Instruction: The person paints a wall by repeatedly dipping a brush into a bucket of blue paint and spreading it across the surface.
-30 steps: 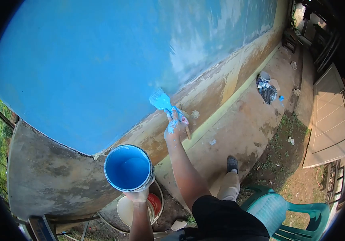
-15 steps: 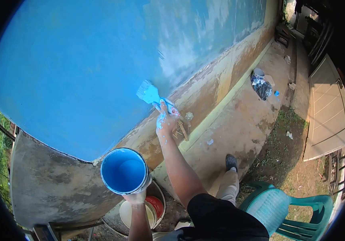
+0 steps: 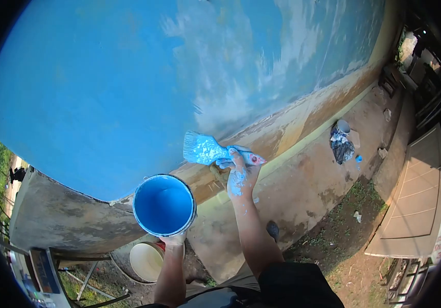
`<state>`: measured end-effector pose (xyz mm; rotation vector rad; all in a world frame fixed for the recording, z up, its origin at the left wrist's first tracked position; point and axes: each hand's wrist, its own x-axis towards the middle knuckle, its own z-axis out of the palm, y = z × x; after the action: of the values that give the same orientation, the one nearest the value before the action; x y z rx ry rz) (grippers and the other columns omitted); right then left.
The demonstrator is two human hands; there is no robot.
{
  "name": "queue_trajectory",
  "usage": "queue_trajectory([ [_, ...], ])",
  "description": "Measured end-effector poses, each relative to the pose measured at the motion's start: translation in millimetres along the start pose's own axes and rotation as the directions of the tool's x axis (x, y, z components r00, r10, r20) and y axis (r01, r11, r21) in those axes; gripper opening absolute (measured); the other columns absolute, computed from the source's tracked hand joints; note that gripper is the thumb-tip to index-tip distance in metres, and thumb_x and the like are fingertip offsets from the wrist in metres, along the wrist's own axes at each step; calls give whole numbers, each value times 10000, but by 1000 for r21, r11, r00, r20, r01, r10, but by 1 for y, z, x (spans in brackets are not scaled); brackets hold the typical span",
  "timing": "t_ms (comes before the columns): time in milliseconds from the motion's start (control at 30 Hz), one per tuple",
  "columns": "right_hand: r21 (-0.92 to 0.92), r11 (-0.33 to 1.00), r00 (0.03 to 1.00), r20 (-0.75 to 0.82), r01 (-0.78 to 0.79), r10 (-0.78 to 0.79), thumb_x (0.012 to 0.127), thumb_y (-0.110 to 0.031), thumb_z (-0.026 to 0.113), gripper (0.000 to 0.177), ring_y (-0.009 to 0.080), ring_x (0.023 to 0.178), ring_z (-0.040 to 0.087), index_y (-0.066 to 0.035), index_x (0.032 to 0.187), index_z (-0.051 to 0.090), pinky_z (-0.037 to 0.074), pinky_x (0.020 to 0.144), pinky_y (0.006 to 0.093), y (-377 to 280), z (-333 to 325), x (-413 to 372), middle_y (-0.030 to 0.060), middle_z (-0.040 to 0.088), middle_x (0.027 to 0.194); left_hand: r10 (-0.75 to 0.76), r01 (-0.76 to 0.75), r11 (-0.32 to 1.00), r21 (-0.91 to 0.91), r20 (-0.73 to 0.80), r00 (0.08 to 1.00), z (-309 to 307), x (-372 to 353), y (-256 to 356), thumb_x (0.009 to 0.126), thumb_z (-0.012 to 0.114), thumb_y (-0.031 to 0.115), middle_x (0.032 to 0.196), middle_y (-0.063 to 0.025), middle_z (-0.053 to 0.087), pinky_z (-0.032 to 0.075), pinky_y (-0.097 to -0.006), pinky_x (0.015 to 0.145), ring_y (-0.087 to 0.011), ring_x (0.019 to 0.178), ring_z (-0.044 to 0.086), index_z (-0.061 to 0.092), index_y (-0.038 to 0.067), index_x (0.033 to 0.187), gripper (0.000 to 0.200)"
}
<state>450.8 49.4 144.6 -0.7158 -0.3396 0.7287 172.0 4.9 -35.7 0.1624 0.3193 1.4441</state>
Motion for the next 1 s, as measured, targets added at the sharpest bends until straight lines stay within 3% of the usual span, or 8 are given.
queue_trajectory([
  [167,32,996,983,161,84,-88,904,-30,672,122,204,584,646,14,1009,630,537,536,306,-114,24,-22,97,672,816,-106,123,984,-130,128,986,81,48,-51,1044,439,536,1544,-114,472,340,-521,1178,-318,1396,445,450,83,1503,645],
  [233,-164,985,939,344,60,0,884,3,711,114,185,674,690,42,981,665,575,552,291,-134,19,-31,117,694,894,-132,163,970,-183,173,976,89,44,-52,1051,431,527,1532,-111,490,363,-489,1175,-304,1381,469,462,76,1499,637],
  [333,-349,937,943,320,31,88,863,27,733,141,164,688,693,41,990,674,588,582,289,-139,29,-54,105,691,877,-80,119,988,-96,342,936,114,40,-47,1010,474,571,1483,-138,547,415,-491,1133,-314,1323,537,488,60,1481,695],
  [400,-405,914,945,289,-23,152,863,23,746,141,143,701,692,40,987,680,591,616,283,-139,40,-71,90,691,852,-99,112,993,-26,310,946,135,28,-38,1015,448,548,1470,-134,561,414,-492,1137,-330,1318,549,499,57,1473,673],
  [533,-655,737,924,363,165,116,905,-92,745,167,161,708,691,26,1011,693,565,590,297,-132,47,-96,97,701,850,-143,152,988,-21,231,962,139,18,-14,1017,444,543,1460,-137,566,412,-491,1143,-326,1319,541,510,55,1463,664],
  [600,-781,477,880,474,403,31,869,-124,737,167,287,681,678,17,928,669,515,612,403,-135,58,-106,164,680,792,-146,152,988,-3,247,958,144,17,-4,1012,452,543,1453,-143,572,413,-494,1142,-331,1315,548,524,53,1452,662],
  [700,-768,380,827,562,515,17,874,-186,753,220,243,705,669,2,971,692,524,694,392,-128,55,-112,129,711,835,-131,131,991,16,232,964,147,8,13,1006,456,546,1449,-151,575,419,-496,1139,-335,1316,552,523,49,1450,669],
  [1000,-812,340,832,539,474,127,857,-186,756,232,347,670,624,30,872,671,498,650,414,-117,47,-121,192,678,768,-115,92,990,107,243,963,150,-2,40,1013,438,496,1456,-142,564,418,-505,1140,-341,1331,544,507,50,1459,634],
])
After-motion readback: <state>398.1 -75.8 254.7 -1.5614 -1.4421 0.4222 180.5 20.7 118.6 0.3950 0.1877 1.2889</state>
